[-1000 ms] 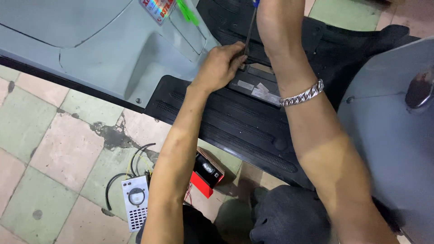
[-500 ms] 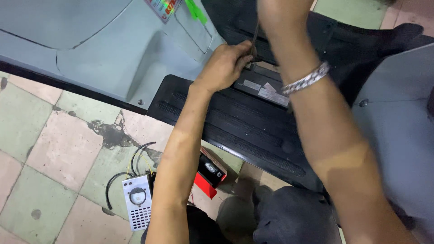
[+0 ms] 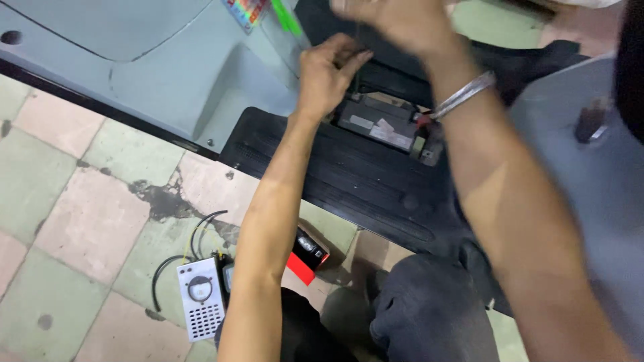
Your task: Replacing a motorcycle battery by unscrewing the compartment cover and swapping the old battery for a new one
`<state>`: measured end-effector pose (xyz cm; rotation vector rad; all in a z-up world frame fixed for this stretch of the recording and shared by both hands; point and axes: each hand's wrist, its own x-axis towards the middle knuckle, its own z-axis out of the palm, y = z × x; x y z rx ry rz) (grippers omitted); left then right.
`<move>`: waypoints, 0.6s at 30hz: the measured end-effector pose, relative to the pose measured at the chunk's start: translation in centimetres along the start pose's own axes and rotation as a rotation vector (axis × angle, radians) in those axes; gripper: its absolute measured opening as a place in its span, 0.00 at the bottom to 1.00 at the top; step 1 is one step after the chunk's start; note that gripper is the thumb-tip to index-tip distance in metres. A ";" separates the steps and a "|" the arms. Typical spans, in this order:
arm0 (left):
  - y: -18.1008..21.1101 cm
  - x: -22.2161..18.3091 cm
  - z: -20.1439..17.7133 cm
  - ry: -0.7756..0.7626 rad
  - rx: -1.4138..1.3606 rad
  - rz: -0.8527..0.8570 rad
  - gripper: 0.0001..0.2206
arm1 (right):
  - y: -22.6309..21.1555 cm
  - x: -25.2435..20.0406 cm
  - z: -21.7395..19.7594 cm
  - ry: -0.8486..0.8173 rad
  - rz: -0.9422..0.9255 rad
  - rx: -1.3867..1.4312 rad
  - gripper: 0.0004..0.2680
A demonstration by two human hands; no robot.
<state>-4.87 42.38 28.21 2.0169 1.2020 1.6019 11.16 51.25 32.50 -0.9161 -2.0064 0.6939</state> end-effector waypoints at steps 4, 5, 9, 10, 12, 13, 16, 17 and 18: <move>0.7 0.0 0.5 0.027 -0.049 -0.085 0.10 | -4.5 -3.3 1.0 0.167 -0.085 0.055 0.05; 0.2 0.0 0.5 0.031 -0.045 -0.084 0.10 | -4.7 -3.7 1.3 0.166 -0.089 0.057 0.05; -0.2 0.1 -0.8 -0.274 -0.142 -0.096 0.14 | -5.3 -4.8 1.6 0.305 -0.202 0.017 0.06; 0.1 0.2 -1.4 -0.413 -0.186 -0.162 0.14 | -5.4 -4.9 1.4 0.252 -0.230 -0.006 0.09; -0.6 -0.3 -1.0 -0.370 -0.132 -0.114 0.07 | -4.7 -4.6 1.4 0.188 -0.234 -0.030 0.08; -1.1 -0.5 -1.0 -0.327 -0.076 -0.074 0.02 | -4.4 -4.3 1.6 0.120 -0.234 -0.049 0.10; -0.8 -0.9 -0.7 -0.228 -0.165 -0.076 0.03 | -4.2 -5.0 1.7 0.282 -0.220 -0.310 0.08; -1.2 -1.0 -0.5 -0.228 -0.162 -0.076 0.03 | -4.7 -5.0 1.8 0.282 -0.222 -0.309 0.08; -1.6 -1.1 -0.2 -0.179 -0.093 -0.099 0.05 | -5.1 -5.1 1.9 0.328 -0.201 -0.222 0.06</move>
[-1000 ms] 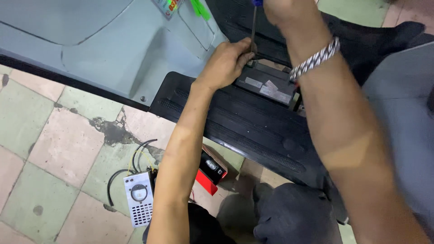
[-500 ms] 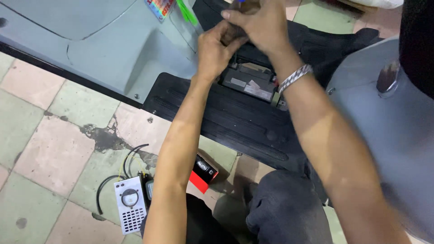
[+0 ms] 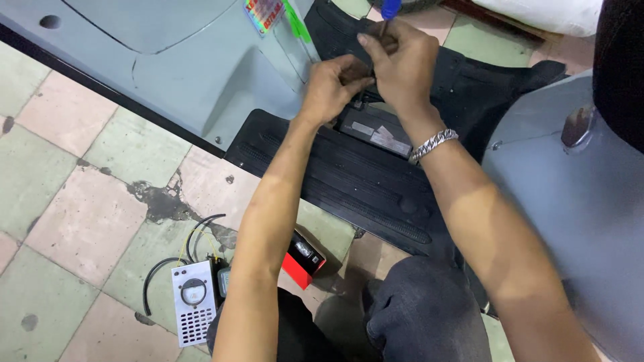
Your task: Replacing a motorcycle battery by unscrewing the compartment cover and swapping the old battery for a new one
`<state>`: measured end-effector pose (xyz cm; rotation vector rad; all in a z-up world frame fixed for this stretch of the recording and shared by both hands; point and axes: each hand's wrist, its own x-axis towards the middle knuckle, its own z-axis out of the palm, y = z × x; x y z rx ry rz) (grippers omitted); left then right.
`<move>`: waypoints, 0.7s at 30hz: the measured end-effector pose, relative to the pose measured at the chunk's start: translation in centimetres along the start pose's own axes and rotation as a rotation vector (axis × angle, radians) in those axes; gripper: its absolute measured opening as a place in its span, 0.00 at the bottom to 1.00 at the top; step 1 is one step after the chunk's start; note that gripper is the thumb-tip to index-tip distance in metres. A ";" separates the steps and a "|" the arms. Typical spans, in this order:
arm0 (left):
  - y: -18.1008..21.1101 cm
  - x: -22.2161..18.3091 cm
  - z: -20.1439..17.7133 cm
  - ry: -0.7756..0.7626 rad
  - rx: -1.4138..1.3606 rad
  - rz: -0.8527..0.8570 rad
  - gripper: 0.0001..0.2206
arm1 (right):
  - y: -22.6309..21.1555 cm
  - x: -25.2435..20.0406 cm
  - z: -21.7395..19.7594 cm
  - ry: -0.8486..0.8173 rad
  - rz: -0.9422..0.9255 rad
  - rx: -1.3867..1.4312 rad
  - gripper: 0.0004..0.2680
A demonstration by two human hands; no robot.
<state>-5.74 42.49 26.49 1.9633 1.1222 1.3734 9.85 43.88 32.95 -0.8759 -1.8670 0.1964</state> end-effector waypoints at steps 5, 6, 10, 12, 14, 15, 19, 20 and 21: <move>0.4 0.2 -0.7 -0.144 0.053 -0.005 0.11 | -0.9 0.4 -0.5 -0.065 0.035 0.144 0.01; 0.1 0.2 -0.6 -0.166 0.097 0.009 0.05 | -0.8 0.5 -0.4 -0.126 0.027 0.195 0.02; -0.8 0.0 0.5 0.027 0.179 -0.017 0.10 | -1.6 0.5 -0.4 -0.050 0.062 0.093 0.05; -0.2 0.2 0.7 0.009 0.248 -0.111 0.12 | -1.1 0.3 -0.3 -0.016 0.054 0.067 0.04; 0.2 0.4 0.6 -0.012 0.312 -0.206 0.15 | 0.1 0.1 0.0 0.017 0.049 0.038 0.04; 0.3 0.5 0.4 -0.114 0.185 -0.149 0.09 | 1.1 0.0 0.2 -0.043 0.063 -0.010 0.08; -1.2 0.5 -0.2 -0.216 0.188 0.041 0.05 | 2.4 0.3 1.3 -0.164 0.067 0.025 0.06; -1.2 0.5 0.2 -0.215 0.186 0.041 0.05 | 1.5 0.4 0.9 -0.164 0.067 0.024 0.06; -1.4 0.3 0.5 -0.110 0.182 0.014 0.07 | 0.5 0.6 0.6 -0.099 0.045 -0.018 0.05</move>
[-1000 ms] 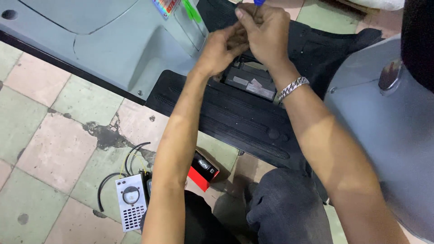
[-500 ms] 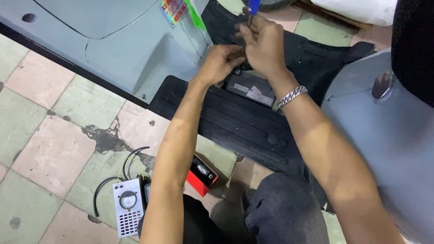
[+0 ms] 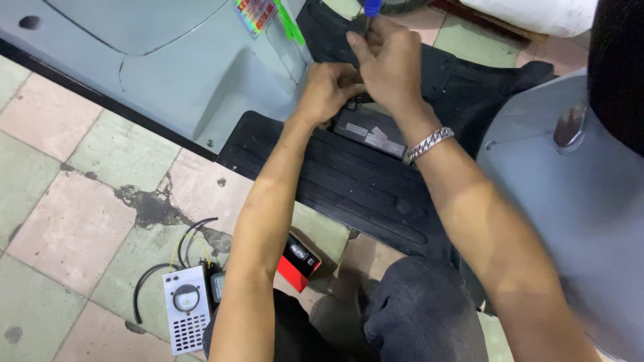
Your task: Replacing a motorcycle battery by unscrewing the compartment cover and swapping the old battery for a new one
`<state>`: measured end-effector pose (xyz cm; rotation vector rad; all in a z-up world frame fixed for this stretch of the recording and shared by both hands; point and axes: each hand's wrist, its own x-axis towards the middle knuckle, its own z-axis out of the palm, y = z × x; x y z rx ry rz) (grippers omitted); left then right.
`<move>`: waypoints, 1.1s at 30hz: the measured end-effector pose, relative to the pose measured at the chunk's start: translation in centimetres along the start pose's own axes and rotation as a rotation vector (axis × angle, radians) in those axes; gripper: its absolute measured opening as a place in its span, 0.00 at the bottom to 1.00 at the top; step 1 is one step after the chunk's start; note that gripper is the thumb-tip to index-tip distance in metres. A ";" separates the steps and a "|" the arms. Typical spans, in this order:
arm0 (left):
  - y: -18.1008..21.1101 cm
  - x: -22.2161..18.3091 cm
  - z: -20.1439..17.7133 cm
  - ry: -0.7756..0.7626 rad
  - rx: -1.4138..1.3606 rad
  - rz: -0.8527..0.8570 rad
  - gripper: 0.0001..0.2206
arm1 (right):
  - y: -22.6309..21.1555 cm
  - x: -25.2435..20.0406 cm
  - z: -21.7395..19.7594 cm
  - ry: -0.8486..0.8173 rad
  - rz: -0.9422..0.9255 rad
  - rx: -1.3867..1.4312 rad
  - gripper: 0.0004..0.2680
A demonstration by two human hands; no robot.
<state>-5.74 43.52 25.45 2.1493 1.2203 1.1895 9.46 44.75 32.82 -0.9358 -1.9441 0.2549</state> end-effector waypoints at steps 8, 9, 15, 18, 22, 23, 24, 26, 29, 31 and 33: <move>0.7 0.3 -0.9 -0.161 0.011 0.035 0.09 | 0.7 -0.1 -0.4 -0.048 0.061 0.070 0.12; 0.9 0.2 -1.1 -0.150 -0.058 0.033 0.03 | 1.4 -0.1 -0.1 -0.063 0.073 -0.009 0.11; -0.5 0.2 0.6 0.056 0.073 -0.114 0.15 | -1.4 0.0 -1.0 0.031 -0.009 0.057 0.03; 1.2 0.4 -1.0 -0.057 -0.025 -0.010 0.09 | -0.7 0.0 -1.1 -0.020 0.011 0.047 0.05; 1.2 0.1 -1.9 -0.079 -0.012 0.045 0.04 | 0.3 -0.2 -0.6 -0.059 0.046 -0.058 0.11; 1.0 0.2 -1.4 -0.077 -0.011 0.045 0.04 | -0.5 -0.1 -0.9 -0.060 0.044 -0.058 0.11; 0.7 0.2 -0.8 -0.016 0.031 -0.046 0.09 | -1.3 -0.1 -1.0 -0.002 0.018 -0.007 0.08; 0.3 0.2 -0.3 0.046 0.074 -0.138 0.14 | -1.7 -0.3 -1.1 0.055 -0.009 0.045 0.06; 0.7 0.5 -0.8 0.056 0.156 -0.097 0.18 | -1.0 -0.3 -1.4 0.032 -0.043 -0.028 0.11; 1.6 0.7 -2.0 -0.156 -0.058 0.111 0.02 | -1.6 0.1 -1.7 -0.086 0.009 0.082 0.05; 1.8 0.6 -1.9 -0.103 -0.049 0.078 0.02 | -1.9 0.1 -1.6 -0.082 0.045 0.074 0.02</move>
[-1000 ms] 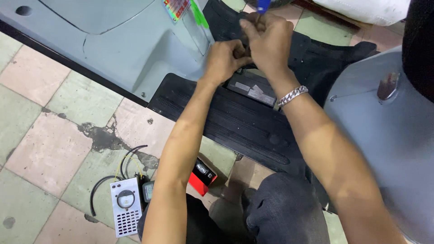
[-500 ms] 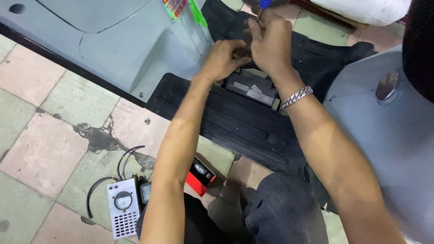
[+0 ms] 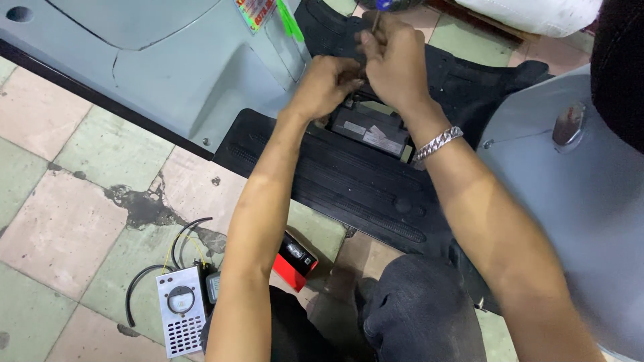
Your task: Replacing a motorcycle battery by unscrewing the compartment cover and swapping the old battery for a new one
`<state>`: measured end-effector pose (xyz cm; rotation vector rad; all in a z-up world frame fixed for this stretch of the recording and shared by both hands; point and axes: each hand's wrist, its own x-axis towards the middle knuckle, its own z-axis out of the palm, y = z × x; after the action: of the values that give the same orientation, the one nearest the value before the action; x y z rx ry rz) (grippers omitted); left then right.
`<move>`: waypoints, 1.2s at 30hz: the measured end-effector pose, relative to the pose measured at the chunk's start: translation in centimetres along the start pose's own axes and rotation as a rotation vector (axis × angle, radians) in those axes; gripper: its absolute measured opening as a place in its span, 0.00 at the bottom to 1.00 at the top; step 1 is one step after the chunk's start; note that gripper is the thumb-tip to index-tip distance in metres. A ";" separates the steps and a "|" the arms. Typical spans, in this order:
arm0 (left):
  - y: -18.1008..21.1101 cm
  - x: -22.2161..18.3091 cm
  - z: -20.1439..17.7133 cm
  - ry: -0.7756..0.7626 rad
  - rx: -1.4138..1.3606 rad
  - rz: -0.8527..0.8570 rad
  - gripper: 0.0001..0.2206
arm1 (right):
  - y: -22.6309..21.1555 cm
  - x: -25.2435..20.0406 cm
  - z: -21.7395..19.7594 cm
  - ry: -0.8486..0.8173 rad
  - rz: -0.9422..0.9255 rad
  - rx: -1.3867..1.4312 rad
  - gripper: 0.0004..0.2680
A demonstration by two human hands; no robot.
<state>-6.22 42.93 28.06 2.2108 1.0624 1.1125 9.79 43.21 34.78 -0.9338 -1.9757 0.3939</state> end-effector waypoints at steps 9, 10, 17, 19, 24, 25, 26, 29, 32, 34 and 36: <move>-0.8 0.0 0.2 -0.120 0.207 -0.224 0.10 | 1.0 -0.2 0.8 -0.010 -0.021 -0.088 0.01; -1.4 0.1 0.3 -0.280 0.356 -0.317 0.10 | 0.7 -0.1 0.9 -0.063 -0.012 0.036 0.07; -4.6 -0.2 4.1 -0.313 0.656 -0.369 0.11 | 0.1 -0.4 0.3 -0.022 -0.022 -0.027 0.03; -2.9 -0.4 3.1 -0.337 0.618 -0.272 0.04 | 0.3 -0.3 -0.4 0.055 -0.112 -0.124 0.03; 0.2 -0.1 0.8 -0.171 0.465 -0.214 0.04 | -2.5 -0.3 -3.9 0.115 -0.073 -0.011 0.03; 0.9 0.1 0.2 -0.057 0.427 -0.141 0.06 | -2.3 -0.6 -4.4 0.134 -0.110 0.018 0.05; 1.7 0.1 -0.7 -0.061 0.426 -0.140 0.06 | -2.5 -1.0 -5.0 0.135 -0.106 0.017 0.05; 3.3 -0.3 -2.8 -0.288 0.309 -0.261 0.06 | -3.4 -2.4 -6.6 0.104 -0.103 0.006 0.03; 4.8 -1.5 -4.2 -0.499 0.302 -0.307 0.09 | -3.9 -3.9 -7.7 0.061 -0.070 0.007 0.05; 7.6 -2.3 -5.2 -0.819 0.333 -0.634 0.09 | -3.6 -5.0 -8.2 0.112 -0.008 0.034 0.05; 5.9 -3.4 -3.9 -0.866 0.394 -0.608 0.06 | -2.4 -5.9 -8.3 0.128 0.017 0.013 0.04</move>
<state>-8.10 36.82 32.65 2.0372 1.4229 -0.3269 17.44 36.54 37.36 -0.9453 -1.8477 0.3472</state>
